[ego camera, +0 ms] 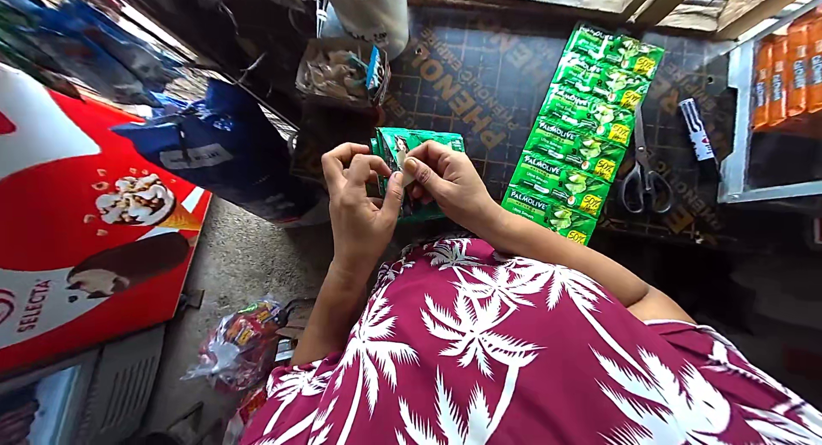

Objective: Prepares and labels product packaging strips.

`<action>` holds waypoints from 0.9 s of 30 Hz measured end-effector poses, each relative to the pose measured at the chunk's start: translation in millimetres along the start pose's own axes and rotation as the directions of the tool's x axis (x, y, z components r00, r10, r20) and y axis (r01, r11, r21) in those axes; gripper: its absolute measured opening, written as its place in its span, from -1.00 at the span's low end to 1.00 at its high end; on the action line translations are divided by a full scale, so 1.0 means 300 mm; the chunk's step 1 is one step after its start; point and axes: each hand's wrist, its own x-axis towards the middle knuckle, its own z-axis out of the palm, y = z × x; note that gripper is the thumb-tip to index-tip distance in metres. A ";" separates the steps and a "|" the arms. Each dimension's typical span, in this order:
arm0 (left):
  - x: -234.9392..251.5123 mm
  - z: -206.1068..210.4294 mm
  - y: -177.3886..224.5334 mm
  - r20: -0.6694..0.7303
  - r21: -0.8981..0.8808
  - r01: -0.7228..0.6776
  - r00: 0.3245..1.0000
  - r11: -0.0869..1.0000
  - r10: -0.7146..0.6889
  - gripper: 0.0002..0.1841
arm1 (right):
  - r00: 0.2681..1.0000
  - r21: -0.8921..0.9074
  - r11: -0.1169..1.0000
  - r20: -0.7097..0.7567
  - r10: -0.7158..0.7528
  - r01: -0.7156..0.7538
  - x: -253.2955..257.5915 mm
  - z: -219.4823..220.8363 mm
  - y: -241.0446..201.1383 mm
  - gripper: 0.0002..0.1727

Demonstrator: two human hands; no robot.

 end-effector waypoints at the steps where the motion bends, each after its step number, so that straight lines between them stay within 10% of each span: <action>1: -0.007 0.008 -0.008 -0.008 -0.007 0.003 1.000 1.000 -0.003 -0.85 | 1.000 -0.025 1.000 0.004 -0.014 0.014 0.001 0.004 0.005 -0.82; 27: -0.011 0.149 -0.134 -0.137 -0.291 -0.038 0.991 0.956 -0.002 -0.85 | 0.989 -0.080 0.989 -0.066 -0.129 0.124 -0.021 0.015 0.085 -0.83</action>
